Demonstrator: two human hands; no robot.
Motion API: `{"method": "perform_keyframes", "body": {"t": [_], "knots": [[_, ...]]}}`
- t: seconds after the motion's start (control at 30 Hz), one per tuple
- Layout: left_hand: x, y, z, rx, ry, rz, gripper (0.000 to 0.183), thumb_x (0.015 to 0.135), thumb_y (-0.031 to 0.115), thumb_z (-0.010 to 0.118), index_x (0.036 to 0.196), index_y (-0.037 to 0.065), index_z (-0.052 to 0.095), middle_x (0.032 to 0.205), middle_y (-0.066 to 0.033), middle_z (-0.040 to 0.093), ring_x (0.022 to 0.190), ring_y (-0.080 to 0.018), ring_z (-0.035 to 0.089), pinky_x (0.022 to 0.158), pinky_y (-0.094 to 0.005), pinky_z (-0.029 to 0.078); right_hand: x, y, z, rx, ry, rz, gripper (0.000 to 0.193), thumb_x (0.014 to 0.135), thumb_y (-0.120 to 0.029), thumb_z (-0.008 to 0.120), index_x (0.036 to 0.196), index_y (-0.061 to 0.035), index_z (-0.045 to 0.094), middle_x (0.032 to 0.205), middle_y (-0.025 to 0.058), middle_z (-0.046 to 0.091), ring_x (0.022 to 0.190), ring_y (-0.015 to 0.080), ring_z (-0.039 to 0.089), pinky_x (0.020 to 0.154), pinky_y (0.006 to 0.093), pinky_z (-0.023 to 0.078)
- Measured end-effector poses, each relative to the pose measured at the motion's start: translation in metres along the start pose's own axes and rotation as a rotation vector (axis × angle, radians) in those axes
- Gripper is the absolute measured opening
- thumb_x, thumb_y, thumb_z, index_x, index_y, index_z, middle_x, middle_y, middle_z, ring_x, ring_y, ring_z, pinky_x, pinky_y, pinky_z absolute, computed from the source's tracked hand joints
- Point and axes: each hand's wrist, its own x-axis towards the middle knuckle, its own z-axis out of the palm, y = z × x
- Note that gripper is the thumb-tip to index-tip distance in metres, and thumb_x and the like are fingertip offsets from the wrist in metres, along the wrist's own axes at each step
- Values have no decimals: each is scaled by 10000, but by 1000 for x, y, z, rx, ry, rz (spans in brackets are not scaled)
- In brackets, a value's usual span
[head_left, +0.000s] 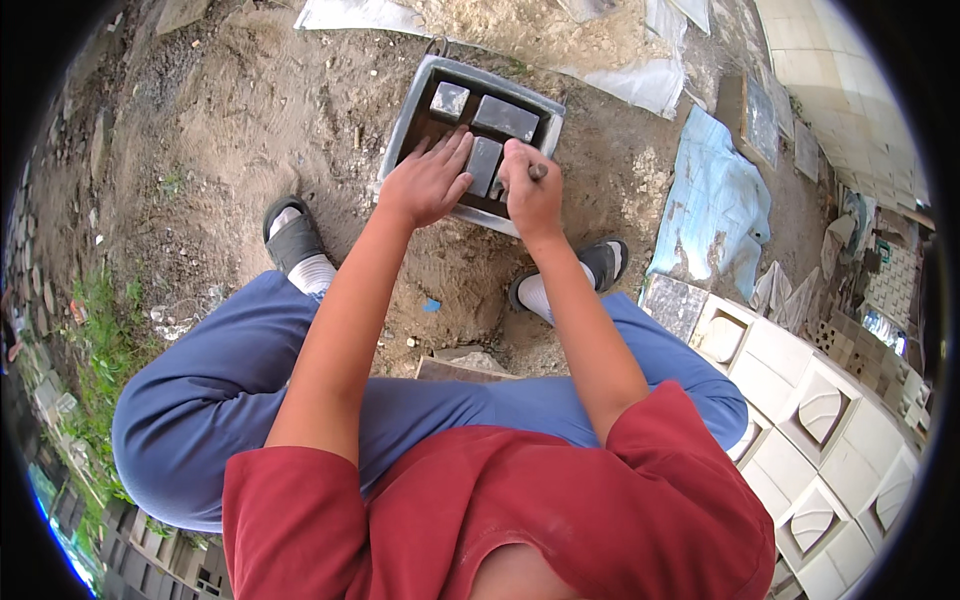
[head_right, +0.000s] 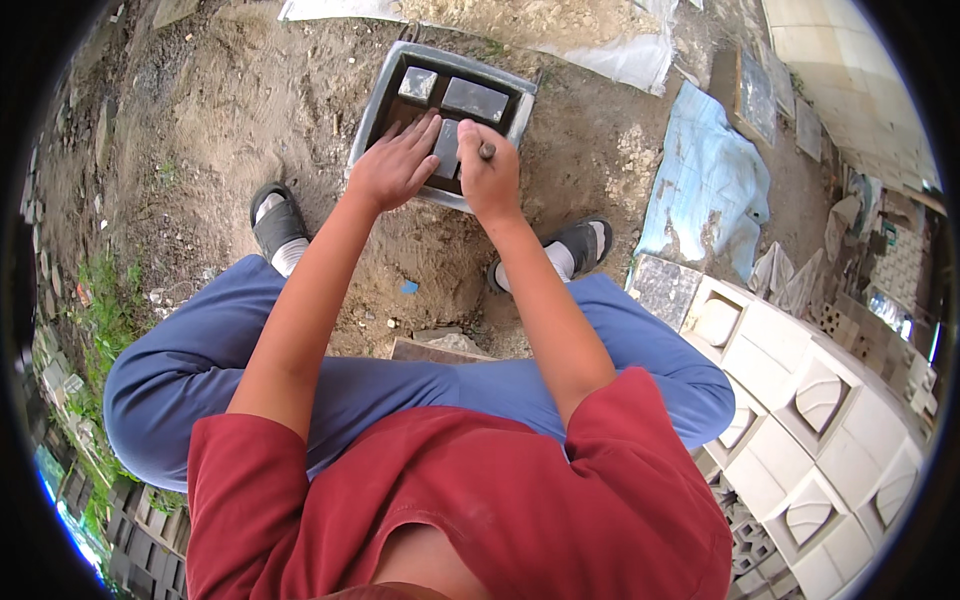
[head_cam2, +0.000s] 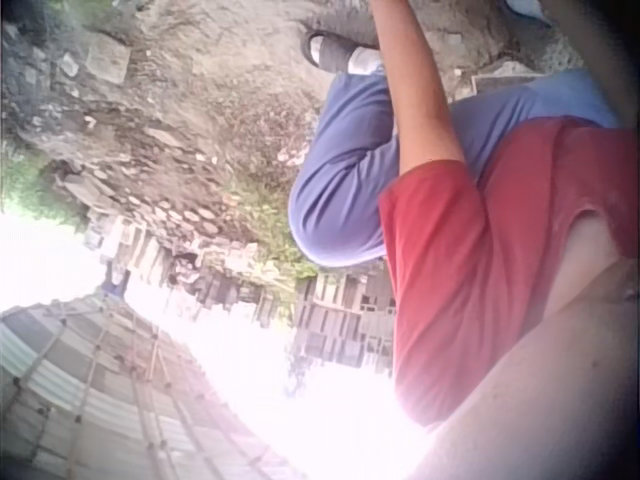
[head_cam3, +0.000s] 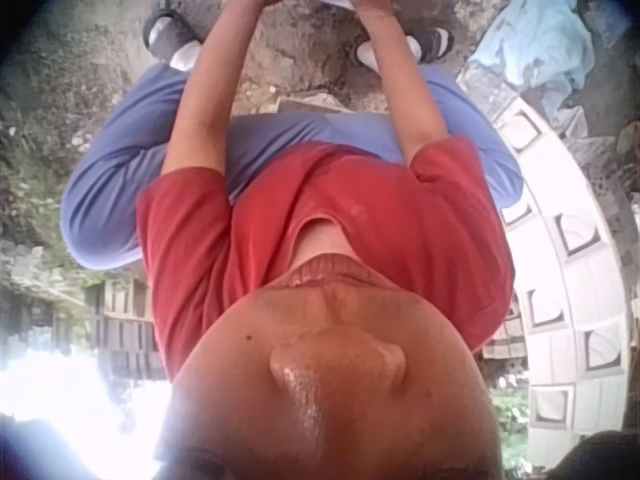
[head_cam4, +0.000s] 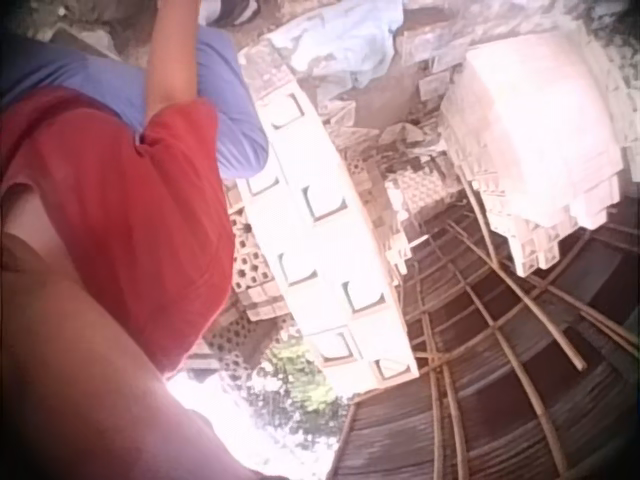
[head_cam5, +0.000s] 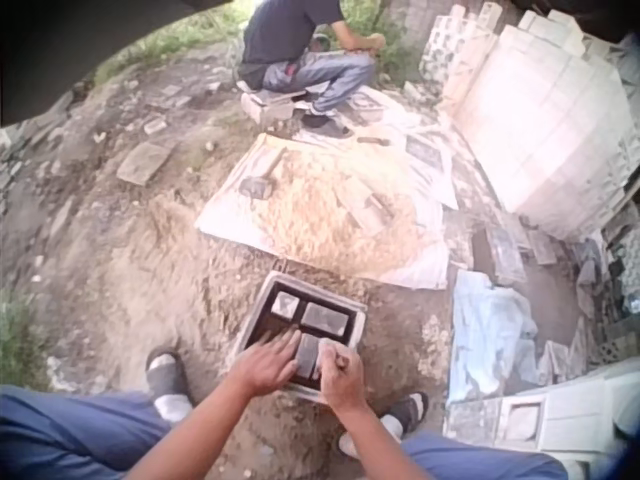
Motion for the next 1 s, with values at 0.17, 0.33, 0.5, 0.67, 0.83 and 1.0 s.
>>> {"method": "perform_keyframes", "body": {"t": [0.17, 0.33, 0.5, 0.67, 0.83, 1.0], "knots": [[-2, 4, -7, 48, -9, 3, 671, 1101, 413, 352, 1645, 28, 280, 1704, -166, 319, 1553, -301, 343, 1287, -512, 239, -5, -23, -3, 83, 105, -46, 449, 1097, -275, 532, 730, -17, 514, 618, 3, 443, 601, 97, 410, 562, 340, 347], [5, 3, -3, 53, -11, 6, 670, 1100, 408, 352, 1644, 23, 278, 1705, -165, 318, 1550, -299, 348, 1289, -511, 234, 0, -1, 1, 3, -54, 6, 461, 1106, -289, 527, 729, -24, 524, 630, -12, 457, 608, 88, 410, 561, 335, 347], [1, 5, -6, 23, -26, 4, 674, 1099, 407, 350, 1647, 23, 268, 1708, -164, 313, 1554, -310, 341, 1292, -507, 230, -20, -7, 1, 28, 29, 45, 460, 1101, -298, 531, 748, -4, 535, 631, 5, 463, 617, 100, 442, 568, 333, 373], [-1, 4, -4, 42, -35, 6, 675, 1099, 406, 353, 1647, 23, 265, 1709, -170, 305, 1548, -315, 348, 1289, -503, 235, -12, -7, -2, 6, -24, 92, 455, 1106, -283, 520, 742, -11, 522, 633, 4, 464, 616, 97, 445, 569, 329, 369], [-3, 4, -7, 43, -40, -9, 674, 1099, 406, 355, 1648, 25, 264, 1710, -169, 305, 1546, -319, 349, 1289, -499, 239, -19, -8, -3, 101, 75, -25, 454, 1113, -274, 521, 736, -21, 513, 646, -15, 462, 620, 91, 420, 577, 310, 349], [-3, 4, -4, 12, -39, -18, 668, 1098, 402, 359, 1645, 26, 275, 1705, -169, 313, 1542, -317, 352, 1286, -496, 247, -16, -9, 2, 9, -32, 59, 452, 1119, -284, 515, 752, -20, 521, 656, -19, 467, 620, 86, 404, 573, 310, 342]]}}
